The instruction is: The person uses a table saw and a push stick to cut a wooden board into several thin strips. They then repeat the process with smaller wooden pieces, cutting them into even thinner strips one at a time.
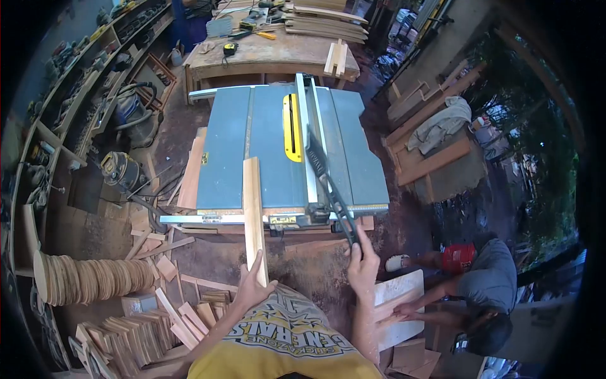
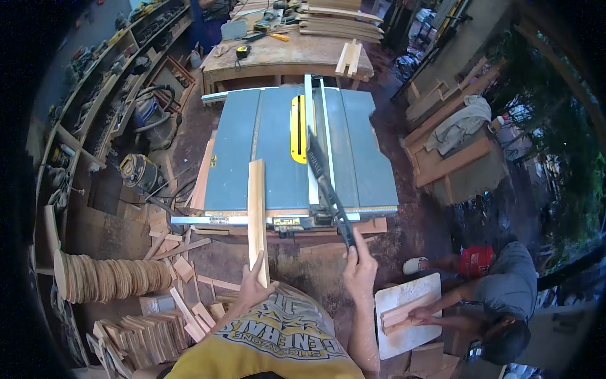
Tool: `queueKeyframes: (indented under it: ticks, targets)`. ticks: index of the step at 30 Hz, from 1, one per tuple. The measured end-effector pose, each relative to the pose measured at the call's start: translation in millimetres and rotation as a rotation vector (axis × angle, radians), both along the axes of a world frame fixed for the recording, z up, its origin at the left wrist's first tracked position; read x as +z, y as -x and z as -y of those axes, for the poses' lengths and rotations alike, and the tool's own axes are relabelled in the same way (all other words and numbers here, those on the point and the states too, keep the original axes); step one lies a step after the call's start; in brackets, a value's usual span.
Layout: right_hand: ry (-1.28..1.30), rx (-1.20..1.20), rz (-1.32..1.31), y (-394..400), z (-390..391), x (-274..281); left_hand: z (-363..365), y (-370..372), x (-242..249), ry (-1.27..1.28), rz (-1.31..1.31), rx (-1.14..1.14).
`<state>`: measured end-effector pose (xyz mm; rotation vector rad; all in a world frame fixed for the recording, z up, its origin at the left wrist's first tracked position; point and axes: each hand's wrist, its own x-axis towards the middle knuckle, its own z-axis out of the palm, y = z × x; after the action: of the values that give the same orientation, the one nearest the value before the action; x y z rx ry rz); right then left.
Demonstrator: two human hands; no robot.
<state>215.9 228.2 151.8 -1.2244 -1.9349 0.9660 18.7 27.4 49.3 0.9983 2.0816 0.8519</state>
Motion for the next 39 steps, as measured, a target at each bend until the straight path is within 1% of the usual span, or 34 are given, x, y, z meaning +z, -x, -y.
queueKeyframes:
  ticks: [1, 3, 4, 5, 6, 7, 8, 10, 11, 12, 14, 15, 18, 19, 22, 23, 26, 29, 32, 35, 39]
  targets:
    - [-0.041, 0.024, -0.007, -3.9, 11.5, -6.8, 0.5, -4.2, -1.0, 0.009, -0.024, -0.021]
    - [-0.029, 0.065, -0.007, -6.4, 35.5, -13.0, -2.1, -9.6, -6.8, 0.025, -0.075, -0.061]
    - [-0.038, 0.089, 0.009, -7.4, 44.7, -20.7, -3.6, -14.7, -7.9, 0.06, -0.077, -0.119]
    - [-0.255, 0.15, 0.047, -6.3, 49.7, -28.1, -6.3, -22.0, -8.7, 0.095, -0.078, -0.179]
    - [-0.224, 0.164, 0.115, -5.8, 58.5, -28.5, -10.8, -29.3, -7.8, 0.131, -0.078, -0.24]
    - [-0.193, 0.176, 0.182, -4.6, 67.1, -26.9, -18.1, -35.2, 10.0, 0.184, -0.033, -0.265]
    - [-0.163, 0.187, 0.249, -2.8, 74.8, -25.1, -22.5, -38.8, 8.0, 0.163, -0.038, -0.27]
    - [-0.123, 0.182, 0.398, 3.6, 89.0, -21.9, -31.6, -43.2, -15.1, 0.119, -0.044, -0.285]
    - [-0.102, 0.179, 0.474, 7.3, 94.9, -20.9, -30.1, -46.8, -49.0, -0.056, -0.028, -0.221]
    - [-0.082, 0.176, 0.551, 9.6, 99.4, -20.7, -29.7, -47.7, -55.2, -0.126, -0.025, -0.194]
    - [-0.104, 0.195, 0.561, 11.2, 105.7, -25.4, -26.2, -48.6, -62.9, -0.263, -0.021, -0.135]
    - [-0.102, 0.192, 0.547, 13.2, 108.7, -23.4, -24.6, -46.7, -59.3, -0.264, 0.033, -0.123]
    - [-0.064, 0.178, 0.55, 18.0, 108.1, -13.9, -24.1, -39.3, -73.0, -0.321, 0.155, -0.209]
    - [-0.049, 0.173, 0.55, 16.4, 106.5, -12.3, -26.6, -42.7, -81.1, -0.412, 0.166, -0.193]
    - [-0.047, 0.165, 0.562, 12.3, 103.6, -21.4, -36.9, -50.0, -90.8, -0.429, 0.491, -0.112]
    - [-0.053, 0.163, 0.566, 11.4, 103.5, -25.3, -40.9, -50.8, -99.9, -0.484, 0.411, -0.116]
    - [-0.04, 0.152, 0.576, 11.7, 106.3, -25.0, -48.5, -44.9, -95.6, -0.355, 0.337, -0.146]
    - [-0.006, 0.147, 0.553, 12.3, 107.1, -15.6, -52.2, -41.3, -76.8, -0.343, 0.224, -0.146]
    - [-0.018, 0.16, 0.472, 5.5, 109.0, -14.0, -53.3, -39.3, -86.5, -0.409, 0.187, -0.141]
    - [-0.027, 0.153, 0.467, -3.8, 110.9, -11.9, -55.1, -35.3, -77.4, -0.351, 0.178, -0.153]
    - [-0.041, 0.139, 0.479, -6.3, 112.6, -2.7, -62.7, -31.4, -72.5, -0.355, 0.131, -0.156]
